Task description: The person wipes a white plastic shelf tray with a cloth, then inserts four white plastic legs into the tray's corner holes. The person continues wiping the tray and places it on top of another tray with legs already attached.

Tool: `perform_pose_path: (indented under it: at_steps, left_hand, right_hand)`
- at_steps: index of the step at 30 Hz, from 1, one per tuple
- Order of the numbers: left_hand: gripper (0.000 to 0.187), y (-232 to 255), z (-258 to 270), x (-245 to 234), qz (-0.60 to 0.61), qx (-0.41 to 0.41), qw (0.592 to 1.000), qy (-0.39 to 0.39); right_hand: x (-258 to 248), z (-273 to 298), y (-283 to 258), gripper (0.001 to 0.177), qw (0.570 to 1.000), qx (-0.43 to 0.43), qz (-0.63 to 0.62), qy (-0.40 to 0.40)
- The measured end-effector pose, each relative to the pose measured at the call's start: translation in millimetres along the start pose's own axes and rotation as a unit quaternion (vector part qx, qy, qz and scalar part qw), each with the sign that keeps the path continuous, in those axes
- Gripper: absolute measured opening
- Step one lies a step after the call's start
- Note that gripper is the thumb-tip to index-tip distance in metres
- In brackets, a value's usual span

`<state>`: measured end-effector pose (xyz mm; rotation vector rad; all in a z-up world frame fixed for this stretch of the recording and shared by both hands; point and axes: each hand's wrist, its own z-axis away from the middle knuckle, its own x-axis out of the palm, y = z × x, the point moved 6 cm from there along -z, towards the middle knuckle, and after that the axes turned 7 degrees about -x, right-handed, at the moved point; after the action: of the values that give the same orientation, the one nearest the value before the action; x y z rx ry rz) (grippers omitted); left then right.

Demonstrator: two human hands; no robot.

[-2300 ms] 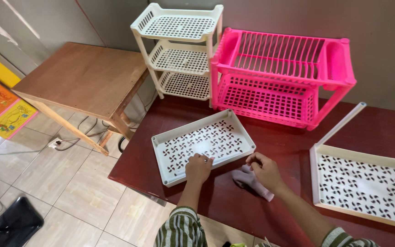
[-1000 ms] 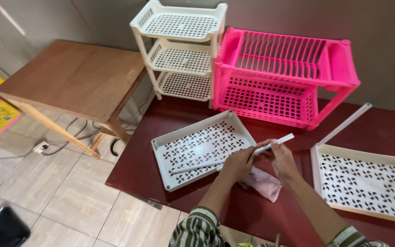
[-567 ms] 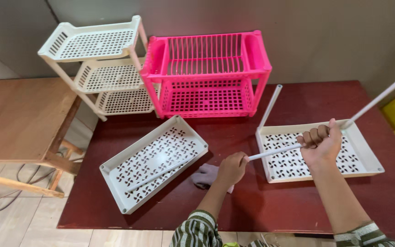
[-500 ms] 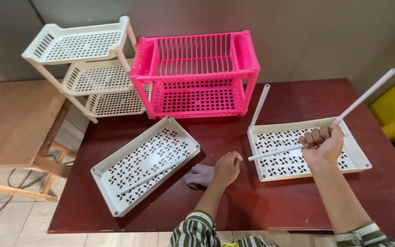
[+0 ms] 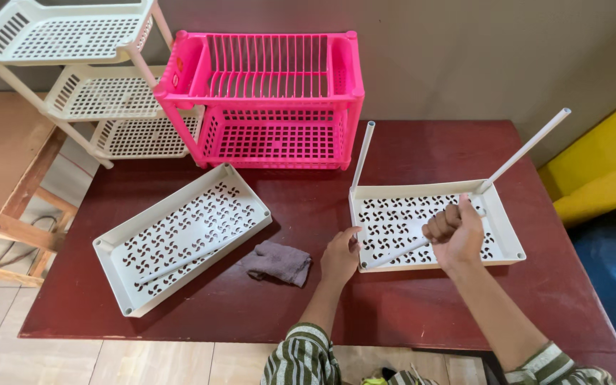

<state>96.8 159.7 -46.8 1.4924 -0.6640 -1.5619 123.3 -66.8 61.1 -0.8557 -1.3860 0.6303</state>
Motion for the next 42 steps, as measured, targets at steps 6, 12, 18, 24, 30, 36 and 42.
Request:
perform_pose_path:
  at_steps: [6, 12, 18, 24, 30, 36, 42]
  left_hand:
    - [0.041, 3.3, 1.6, -7.3, 0.002, -0.069, 0.997, -0.027]
    - [0.042, 4.6, 2.4, -11.0, 0.007, -0.097, 0.995, -0.031]
    - [0.043, 3.2, 0.6, -11.4, -0.031, -0.117, 0.991, -0.063]
    - [0.045, 2.2, 0.1, -12.7, -0.034, -0.099, 0.993, -0.063]
    - [0.044, 1.4, 1.5, -12.7, -0.026, -0.108, 0.992, -0.067]
    - [0.045, 4.1, 2.8, -14.4, -0.022, -0.103, 0.993, -0.061]
    - [0.044, 3.4, 2.9, -13.1, -0.027, -0.112, 0.991, -0.064]
  right_hand:
    - [37.7, 1.0, 20.9, 0.057, 0.993, -0.02, 0.037, -0.111]
    - [54.8, 2.7, 20.9, 0.056, 0.98, -0.027, 0.075, -0.183]
    - [65.8, 3.5, 28.9, 0.059, 0.974, -0.029, 0.09, -0.205]
    - [73.6, 6.4, 36.4, 0.058, 0.975, -0.026, 0.105, -0.193]
    - [80.5, 14.7, 39.4, 0.056, 0.972, -0.026, 0.13, -0.196]
    - [82.6, 16.5, 39.0, 0.059, 0.971, -0.043, 0.13, -0.198]
    - [82.0, 20.7, 38.7, 0.059, 0.97, -0.048, 0.14, -0.195]
